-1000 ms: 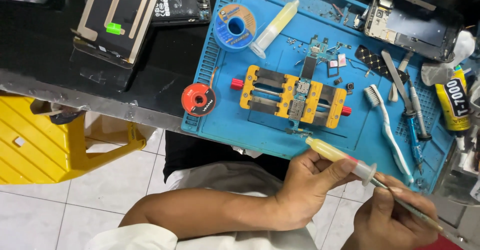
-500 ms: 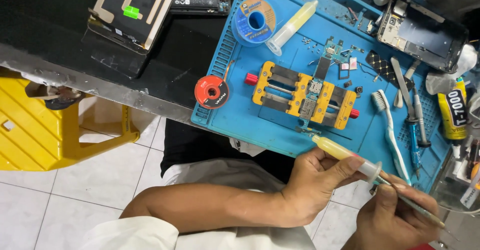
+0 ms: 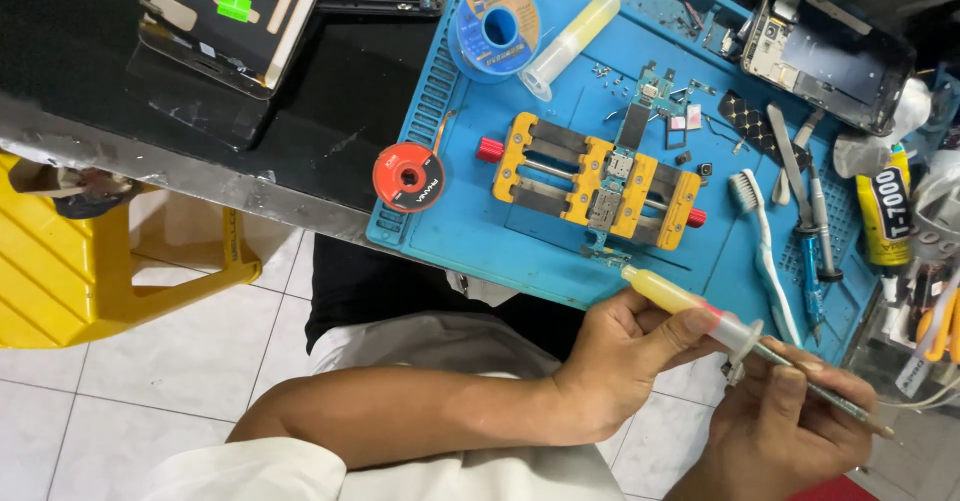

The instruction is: Soldering components on a mobile phone motherboard and cleaning the board with a toothbrush.

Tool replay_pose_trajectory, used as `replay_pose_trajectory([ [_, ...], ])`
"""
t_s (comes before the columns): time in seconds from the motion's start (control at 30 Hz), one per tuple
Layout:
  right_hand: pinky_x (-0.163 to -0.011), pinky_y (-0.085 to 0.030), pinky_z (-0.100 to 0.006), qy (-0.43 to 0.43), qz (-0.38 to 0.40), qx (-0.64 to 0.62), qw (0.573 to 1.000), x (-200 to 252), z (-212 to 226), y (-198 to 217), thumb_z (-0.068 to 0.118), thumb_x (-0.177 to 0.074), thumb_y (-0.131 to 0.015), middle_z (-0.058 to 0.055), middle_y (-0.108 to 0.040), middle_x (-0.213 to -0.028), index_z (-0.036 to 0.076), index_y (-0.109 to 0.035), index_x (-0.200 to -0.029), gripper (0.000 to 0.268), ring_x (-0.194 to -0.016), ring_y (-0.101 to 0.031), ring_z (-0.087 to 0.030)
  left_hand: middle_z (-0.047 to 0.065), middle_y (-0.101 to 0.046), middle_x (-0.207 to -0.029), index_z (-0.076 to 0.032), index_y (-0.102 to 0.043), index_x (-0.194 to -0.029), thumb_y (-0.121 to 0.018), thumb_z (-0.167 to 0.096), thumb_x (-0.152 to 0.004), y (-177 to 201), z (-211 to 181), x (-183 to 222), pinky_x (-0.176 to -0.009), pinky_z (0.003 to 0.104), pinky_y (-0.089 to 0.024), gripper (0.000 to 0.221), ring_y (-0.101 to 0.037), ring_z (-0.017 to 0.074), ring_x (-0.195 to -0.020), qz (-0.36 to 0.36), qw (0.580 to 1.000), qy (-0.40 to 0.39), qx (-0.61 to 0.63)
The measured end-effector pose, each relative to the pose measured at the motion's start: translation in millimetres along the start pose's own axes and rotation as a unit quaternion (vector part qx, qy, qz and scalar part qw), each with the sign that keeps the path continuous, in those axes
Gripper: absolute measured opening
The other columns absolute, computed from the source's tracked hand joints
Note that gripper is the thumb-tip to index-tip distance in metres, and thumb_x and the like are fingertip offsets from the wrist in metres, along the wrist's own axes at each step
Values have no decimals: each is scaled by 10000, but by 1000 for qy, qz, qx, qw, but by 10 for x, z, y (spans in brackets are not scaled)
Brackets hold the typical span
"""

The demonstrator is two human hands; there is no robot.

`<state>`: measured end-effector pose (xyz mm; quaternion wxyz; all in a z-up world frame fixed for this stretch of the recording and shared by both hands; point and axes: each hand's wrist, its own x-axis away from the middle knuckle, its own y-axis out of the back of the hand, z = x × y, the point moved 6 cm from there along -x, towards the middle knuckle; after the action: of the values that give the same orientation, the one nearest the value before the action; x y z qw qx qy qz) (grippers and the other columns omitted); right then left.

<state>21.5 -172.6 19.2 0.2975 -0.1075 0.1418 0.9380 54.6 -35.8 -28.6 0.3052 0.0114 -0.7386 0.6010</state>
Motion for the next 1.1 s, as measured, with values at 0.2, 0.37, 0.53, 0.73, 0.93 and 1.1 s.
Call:
replay_pose_trajectory([
  [0.2, -894, -633, -327, 28, 29, 43, 998, -10, 34, -18, 77, -1069, -698, -209, -685, -1066, 67, -528, -1081, 171, -960, -735, -249, 212, -722, -1173, 30, -657, -1189, -760, -181, -879, -15, -57, 19, -1034, 335, -597, 389, -711, 249, -1101, -10, 999, 19, -45],
  [0.37, -958, -666, -374, 39, 36, -25, 998, -40, -142, 78, -20, -1008, -718, -68, -627, -1008, 109, -541, -1079, 230, -1003, -739, -254, 215, -720, -1176, 16, -649, -1187, -755, -183, -897, -12, -52, 4, -1039, 333, -590, 367, -711, 248, -1100, 6, 999, -2, -41],
  [0.53, -973, -670, -405, 29, 35, -10, 999, -12, -125, 54, 185, -989, -828, -48, -627, -992, 138, -549, -1065, 294, -980, -733, -247, 206, -723, -1178, 5, -664, -1170, -768, -182, -886, 15, -49, 15, -1034, 325, -591, 356, -713, 241, -1098, 6, 999, -15, -43],
  [0.73, -990, -683, -402, 47, 48, -17, 998, -35, -152, 81, 175, -1013, -807, -93, -656, -1001, 113, -557, -1091, 269, -963, -728, -237, 206, -722, -1174, 23, -660, -1178, -768, -164, -884, 16, -43, 9, -1026, 337, -600, 365, -714, 245, -1095, 6, 999, -17, -38],
  [0.93, -998, -686, -387, 47, 45, 28, 997, -42, -89, 37, 130, -1037, -799, -69, -646, -1000, 112, -547, -1071, 255, -977, -744, -244, 189, -732, -1138, 25, -667, -1168, -763, -195, -898, -1, -67, 20, -1013, 342, -609, 361, -720, 225, -1043, -4, 999, -17, -35],
  [1.1, -956, -677, -360, 54, 57, 19, 997, -78, -55, 4, 88, -1030, -792, -105, -639, -1005, 76, -549, -1053, 245, -969, -740, -233, 228, -708, -1184, 40, -637, -1208, -733, -166, -919, 9, -53, 22, -1055, 360, -593, 368, -706, 271, -1115, 0, 1000, 3, -6],
])
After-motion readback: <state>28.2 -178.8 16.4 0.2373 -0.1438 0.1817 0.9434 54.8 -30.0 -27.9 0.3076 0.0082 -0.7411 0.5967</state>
